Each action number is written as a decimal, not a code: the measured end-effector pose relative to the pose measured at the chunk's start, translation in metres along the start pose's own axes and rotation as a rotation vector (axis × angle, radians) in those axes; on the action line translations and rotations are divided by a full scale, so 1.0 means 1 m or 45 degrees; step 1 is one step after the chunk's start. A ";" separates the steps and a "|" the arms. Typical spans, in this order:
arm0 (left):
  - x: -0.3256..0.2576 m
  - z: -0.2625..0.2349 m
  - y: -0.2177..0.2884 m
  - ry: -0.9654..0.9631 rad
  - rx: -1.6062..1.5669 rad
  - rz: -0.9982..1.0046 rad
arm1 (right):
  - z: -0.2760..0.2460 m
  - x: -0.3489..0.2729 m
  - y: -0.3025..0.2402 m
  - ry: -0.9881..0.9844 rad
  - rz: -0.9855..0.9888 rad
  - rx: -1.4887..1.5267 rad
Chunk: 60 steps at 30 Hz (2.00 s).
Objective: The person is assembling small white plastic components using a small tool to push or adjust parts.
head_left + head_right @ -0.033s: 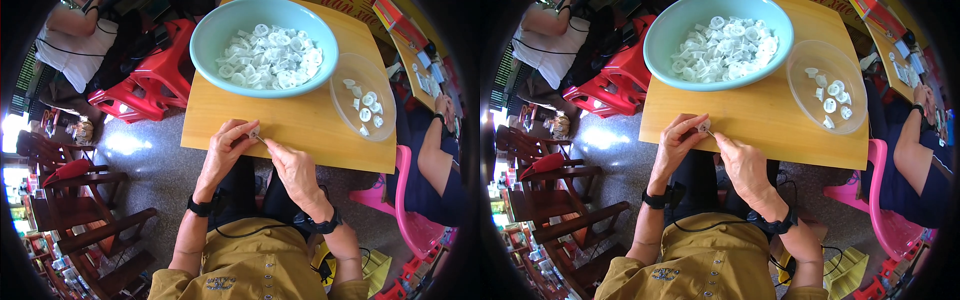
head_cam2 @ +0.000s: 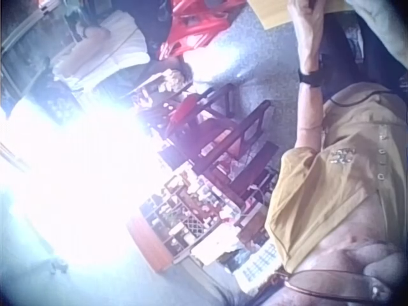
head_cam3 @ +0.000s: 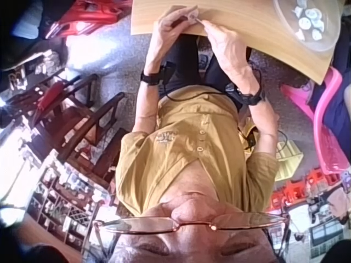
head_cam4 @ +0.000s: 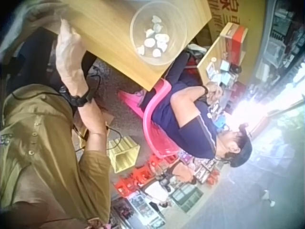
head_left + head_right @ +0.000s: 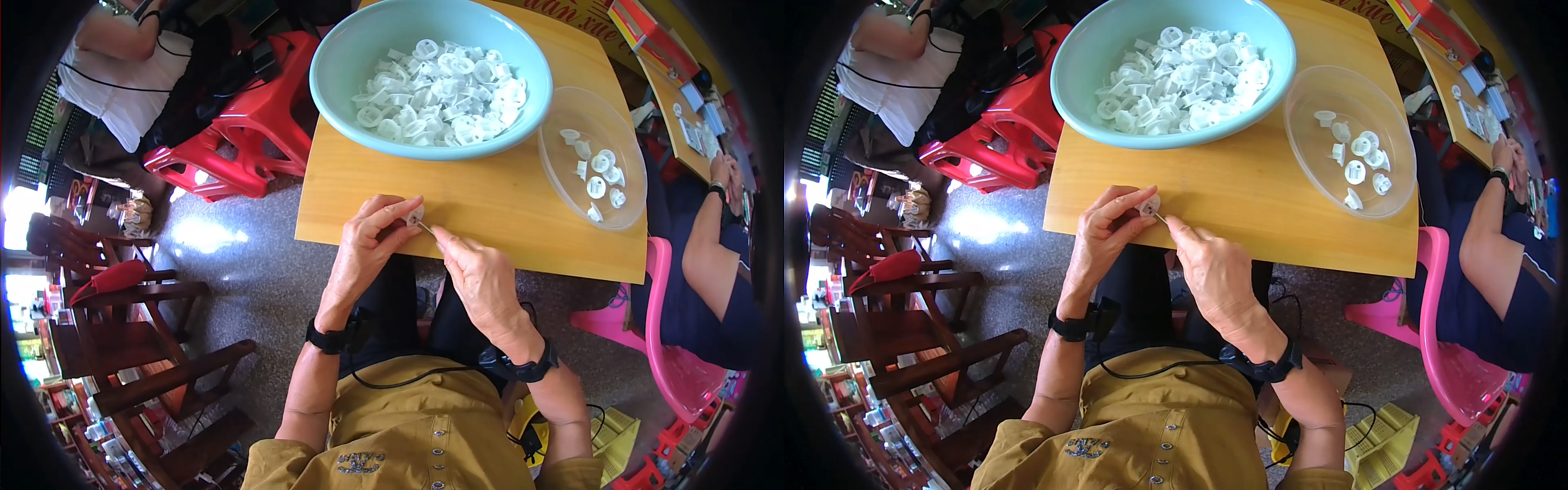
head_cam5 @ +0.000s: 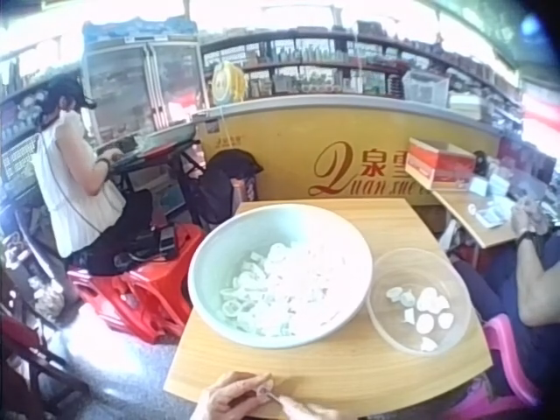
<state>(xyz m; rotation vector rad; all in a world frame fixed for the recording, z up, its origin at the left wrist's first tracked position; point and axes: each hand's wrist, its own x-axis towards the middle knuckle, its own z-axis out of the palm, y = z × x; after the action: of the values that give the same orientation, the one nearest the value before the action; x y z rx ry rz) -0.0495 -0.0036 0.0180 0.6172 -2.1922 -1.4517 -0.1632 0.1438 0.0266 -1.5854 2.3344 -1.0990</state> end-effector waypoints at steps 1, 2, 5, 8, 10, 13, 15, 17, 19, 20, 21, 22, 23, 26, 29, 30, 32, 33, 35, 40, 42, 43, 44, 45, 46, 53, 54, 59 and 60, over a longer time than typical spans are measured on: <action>0.000 0.000 -0.001 0.005 -0.011 0.009 | -0.001 0.000 -0.001 0.000 0.000 0.001; 0.000 -0.001 0.000 0.005 -0.010 0.009 | -0.003 0.001 -0.003 -0.044 -0.016 -0.125; 0.001 -0.001 0.000 -0.011 0.020 0.016 | -0.008 0.002 -0.015 -0.170 -0.024 -0.380; 0.001 -0.002 0.001 -0.002 0.045 0.040 | -0.007 0.002 -0.023 -0.287 -0.092 -0.666; 0.003 0.000 0.000 0.010 0.023 0.028 | -0.007 0.001 -0.026 -0.315 -0.160 -0.819; 0.003 0.002 -0.001 0.019 0.013 0.039 | -0.005 0.002 -0.028 -0.249 -0.370 -1.225; 0.003 0.002 -0.002 0.022 0.003 0.037 | -0.007 0.002 -0.030 -0.285 -0.435 -1.327; 0.003 0.003 -0.002 0.025 -0.015 0.036 | -0.005 0.001 -0.026 -0.247 -0.379 -1.171; 0.001 0.002 -0.004 0.056 0.021 0.018 | -0.003 0.002 -0.011 -0.209 -0.346 -1.016; -0.001 0.003 -0.004 0.074 0.016 0.031 | -0.005 0.003 0.002 -0.158 -0.300 -0.658; -0.003 0.004 -0.006 0.083 0.020 0.042 | -0.010 0.010 0.004 -0.115 -0.257 -0.299; -0.005 0.005 -0.007 0.092 0.024 0.050 | -0.018 0.006 -0.001 -0.101 -0.135 -0.188; -0.007 0.005 -0.007 0.116 0.019 0.055 | -0.025 0.007 -0.007 -0.107 -0.158 -0.195; -0.019 0.008 -0.001 0.057 -0.895 -0.122 | -0.046 0.001 -0.026 0.093 0.026 0.114; -0.027 0.008 0.007 0.132 -1.119 -0.113 | -0.050 -0.002 -0.034 0.162 -0.087 0.044; -0.027 0.007 0.010 0.138 -1.122 -0.117 | -0.052 -0.003 -0.037 0.155 -0.088 0.044; -0.027 0.006 0.014 0.109 -1.176 -0.143 | -0.056 -0.004 -0.043 0.034 -0.054 0.016; -0.026 0.006 0.015 0.113 -1.177 -0.144 | -0.057 -0.003 -0.045 0.031 -0.054 0.017; -0.025 0.006 0.015 0.110 -1.152 -0.122 | -0.058 -0.002 -0.047 0.049 -0.145 -0.159; -0.025 0.009 0.010 0.094 -1.074 -0.071 | -0.055 -0.001 -0.047 0.040 -0.223 -0.369; -0.025 0.009 0.009 0.085 -1.063 -0.046 | -0.054 0.000 -0.046 0.025 -0.251 -0.433; -0.025 0.009 0.009 0.082 -1.035 -0.047 | -0.055 0.001 -0.047 0.015 -0.272 -0.480; -0.024 0.008 0.009 0.080 -1.008 -0.047 | -0.055 0.001 -0.047 0.006 -0.293 -0.528; -0.024 0.008 0.010 0.079 -1.008 -0.049 | -0.054 0.001 -0.047 0.005 -0.292 -0.527; -0.024 0.007 0.012 0.075 -0.960 -0.062 | -0.054 0.001 -0.047 -0.011 -0.281 -0.553; -0.018 0.010 0.006 0.062 -0.734 -0.069 | -0.044 0.004 -0.041 -0.040 -0.112 -0.391; -0.017 0.011 0.004 0.057 -0.734 -0.072 | -0.043 0.005 -0.037 -0.040 -0.106 -0.391; -0.010 0.014 -0.010 -0.007 -0.600 -0.012 | -0.040 0.009 -0.021 -0.046 -0.066 -0.058; -0.008 0.014 -0.012 -0.013 -0.602 -0.015 | -0.041 0.010 -0.020 -0.046 -0.059 -0.059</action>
<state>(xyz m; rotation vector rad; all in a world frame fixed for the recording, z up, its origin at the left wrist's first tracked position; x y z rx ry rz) -0.0495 0.0074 0.0013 0.4545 -1.7546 -1.8926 -0.1714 0.1521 0.0721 -1.6684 2.3280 -1.0239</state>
